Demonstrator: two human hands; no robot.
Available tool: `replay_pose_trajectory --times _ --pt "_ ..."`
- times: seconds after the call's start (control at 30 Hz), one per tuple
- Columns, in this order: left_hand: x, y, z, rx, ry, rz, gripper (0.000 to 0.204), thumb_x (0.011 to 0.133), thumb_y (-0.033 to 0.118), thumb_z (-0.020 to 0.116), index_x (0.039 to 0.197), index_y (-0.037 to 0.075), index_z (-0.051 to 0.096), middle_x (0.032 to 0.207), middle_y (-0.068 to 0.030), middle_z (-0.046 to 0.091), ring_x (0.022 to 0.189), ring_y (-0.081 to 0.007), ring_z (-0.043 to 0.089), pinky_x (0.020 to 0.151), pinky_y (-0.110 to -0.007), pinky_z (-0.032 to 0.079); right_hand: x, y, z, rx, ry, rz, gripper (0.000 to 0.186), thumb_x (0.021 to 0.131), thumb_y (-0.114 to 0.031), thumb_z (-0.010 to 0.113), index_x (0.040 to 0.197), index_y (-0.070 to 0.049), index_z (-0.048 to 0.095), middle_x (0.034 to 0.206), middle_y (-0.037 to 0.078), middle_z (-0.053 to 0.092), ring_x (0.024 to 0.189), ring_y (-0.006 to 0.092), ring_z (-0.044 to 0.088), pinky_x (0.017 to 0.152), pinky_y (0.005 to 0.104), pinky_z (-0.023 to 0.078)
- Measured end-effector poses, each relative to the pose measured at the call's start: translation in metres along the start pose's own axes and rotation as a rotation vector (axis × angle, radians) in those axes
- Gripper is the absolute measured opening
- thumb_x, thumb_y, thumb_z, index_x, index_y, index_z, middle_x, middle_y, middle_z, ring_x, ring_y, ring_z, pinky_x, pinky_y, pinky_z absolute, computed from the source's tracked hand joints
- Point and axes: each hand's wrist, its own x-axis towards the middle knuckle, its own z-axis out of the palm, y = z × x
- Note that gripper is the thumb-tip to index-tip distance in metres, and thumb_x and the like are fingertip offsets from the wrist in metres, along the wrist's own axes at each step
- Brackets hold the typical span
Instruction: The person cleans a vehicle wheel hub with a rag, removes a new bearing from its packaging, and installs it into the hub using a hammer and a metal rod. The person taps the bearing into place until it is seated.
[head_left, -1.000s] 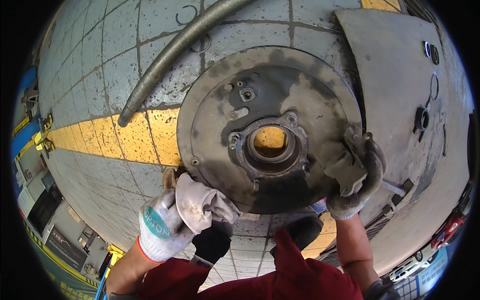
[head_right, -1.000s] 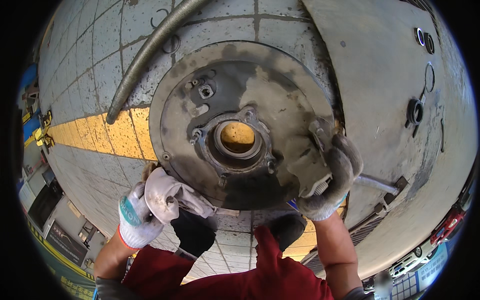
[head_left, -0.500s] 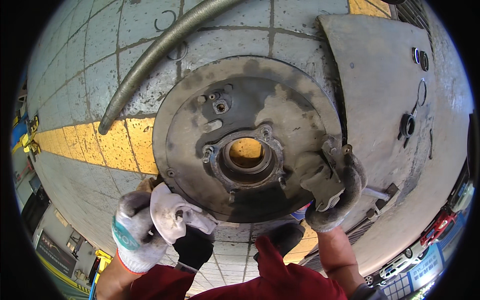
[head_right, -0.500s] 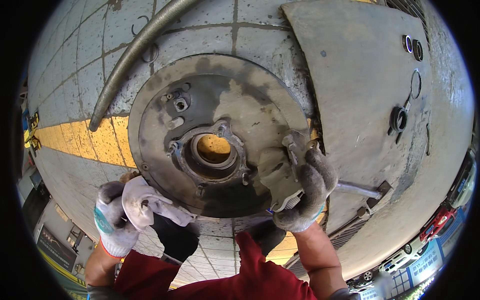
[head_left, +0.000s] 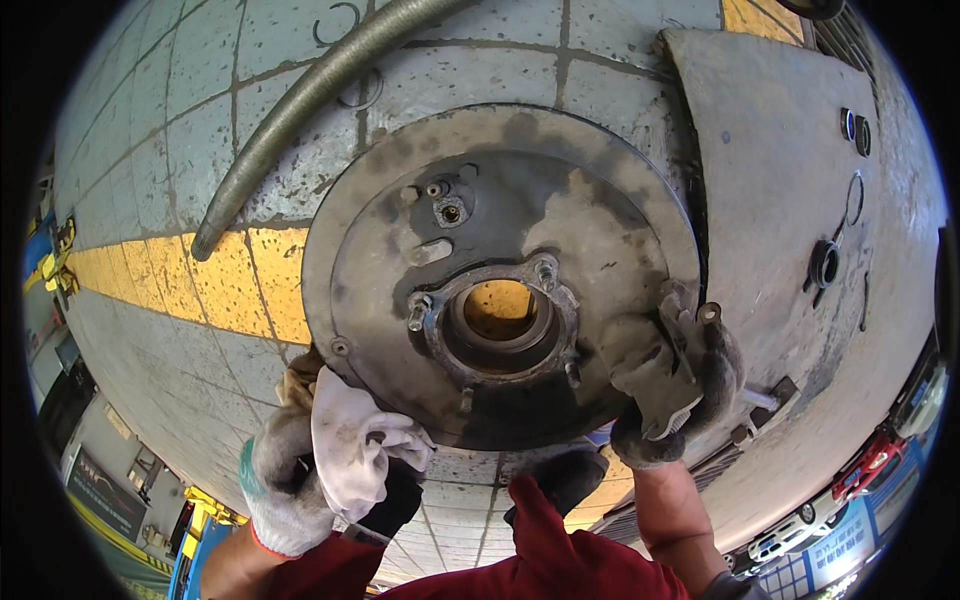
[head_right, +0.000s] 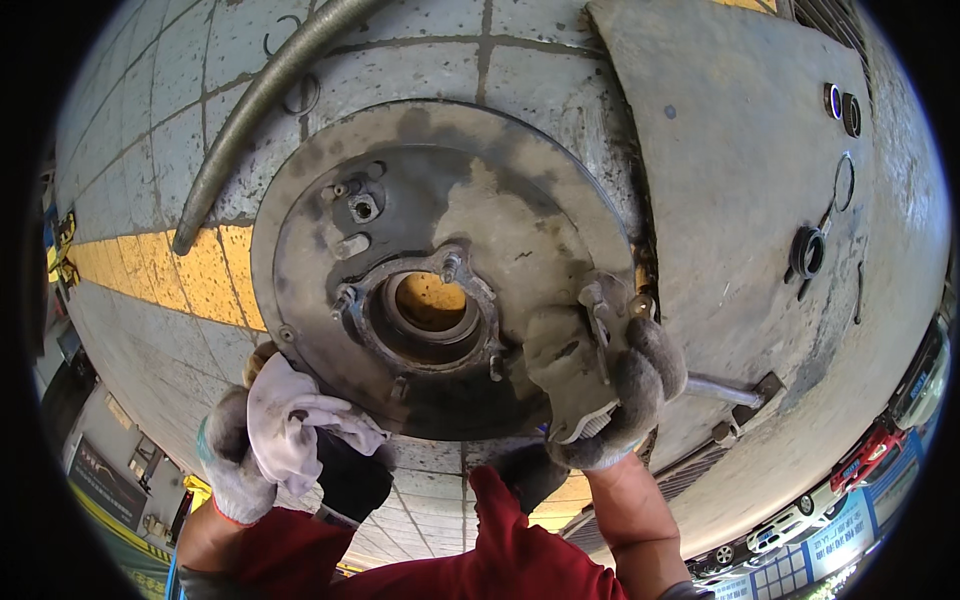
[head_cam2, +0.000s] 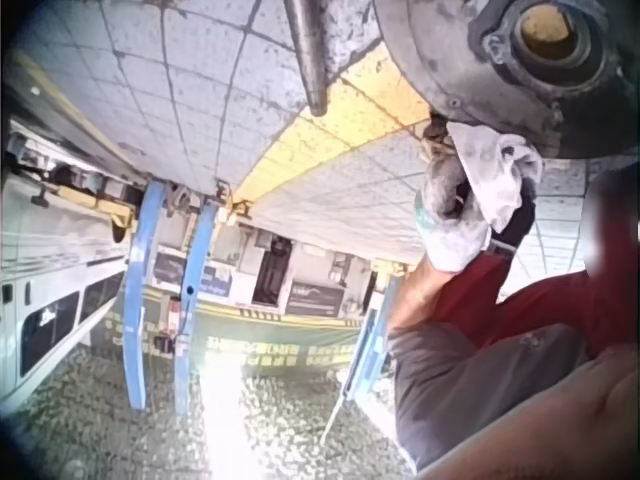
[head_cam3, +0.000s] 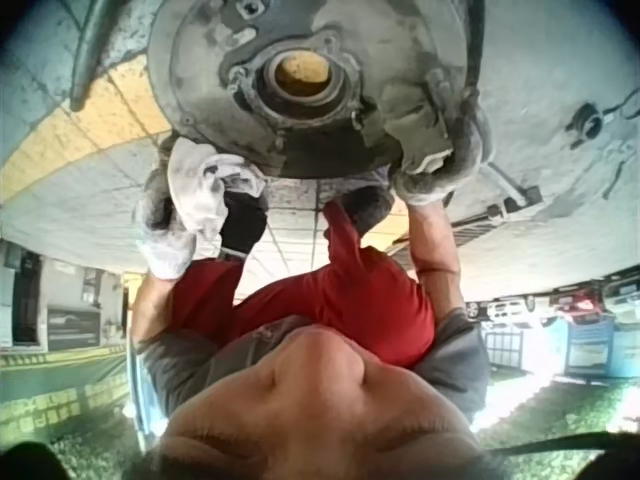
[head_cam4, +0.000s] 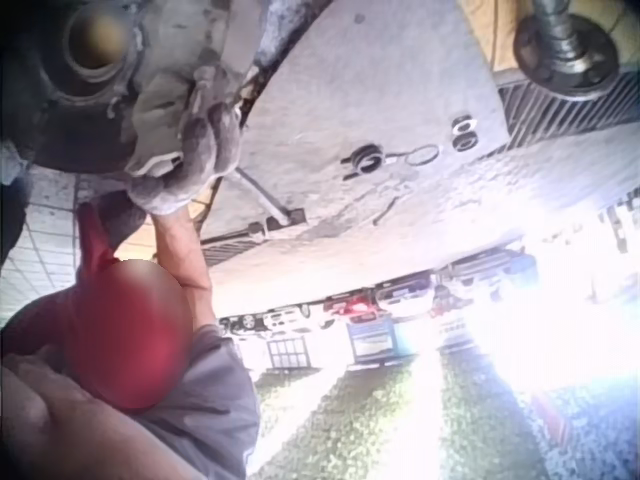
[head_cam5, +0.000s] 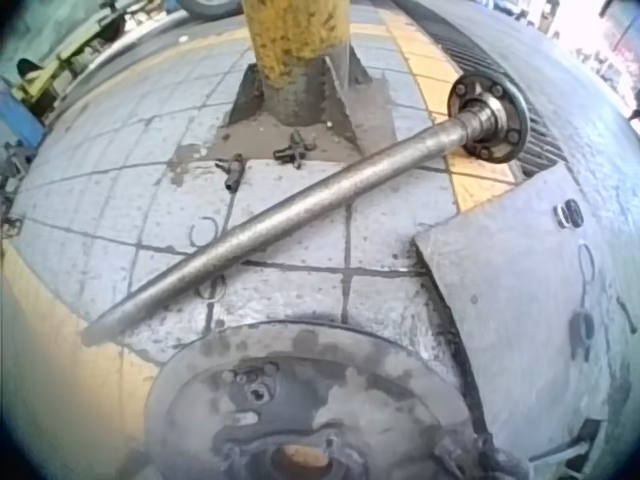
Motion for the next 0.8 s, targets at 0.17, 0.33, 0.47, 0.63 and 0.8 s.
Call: replay_pose_trajectory --times 0.17,0.33,0.47,0.63,0.8 --pt "0.028 -0.018 -0.005 0.035 -0.483 0.39 0.019 0.103 0.011 0.071 0.115 -0.005 0.072 0.108 -0.0143 0.079 0.107 -0.0225 0.076 0.097 -0.039 0.061 0.0 0.001 -0.004 0.004 -0.02 0.008 0.071 0.108 -0.049 0.052 0.159 0.002 0.044 0.161 0.028 0.052 0.146 0.045 0.052 0.123 0.0604 0.04" --pt "0.014 0.022 0.041 -0.232 -0.293 0.112 0.04 0.101 0.017 0.079 0.131 -0.008 0.073 0.112 -0.0176 0.082 0.102 -0.0244 0.081 0.094 -0.036 0.064 -0.003 0.005 -0.001 0.025 -0.01 0.071 0.082 0.109 -0.063 0.047 0.161 0.0 0.045 0.161 0.026 0.054 0.148 0.0441 0.051 0.124 0.0585 0.04" --pt "0.025 0.022 0.086 -0.053 -0.32 0.271 0.047 0.104 0.024 0.077 0.138 -0.008 0.067 0.123 -0.0221 0.075 0.104 -0.0309 0.078 0.089 -0.039 0.063 0.002 -0.001 0.002 0.066 0.016 0.14 0.092 0.11 -0.076 0.04 0.16 0.001 0.047 0.16 0.024 0.054 0.148 0.0424 0.051 0.124 0.056 0.04" --pt "0.042 0.035 0.121 0.403 -0.032 0.705 0.047 0.097 0.019 0.081 0.128 -0.011 0.066 0.094 -0.0263 0.073 0.079 -0.0404 0.075 0.071 -0.046 0.062 0.008 -0.001 0.007 0.103 0.04 0.086 0.094 0.11 -0.078 0.037 0.16 0.001 0.049 0.158 0.023 0.053 0.147 0.0404 0.051 0.123 0.0549 0.041" --pt "0.038 0.059 0.133 0.713 0.087 0.558 0.037 0.1 0.027 0.074 0.121 -0.003 0.069 0.091 -0.0253 0.074 0.077 -0.0432 0.075 0.068 -0.051 0.061 0.011 -0.002 0.008 0.164 0.077 0.071 0.08 0.109 -0.069 0.05 0.152 -0.002 0.056 0.152 0.025 0.057 0.142 0.0438 0.055 0.12 0.0577 0.043"
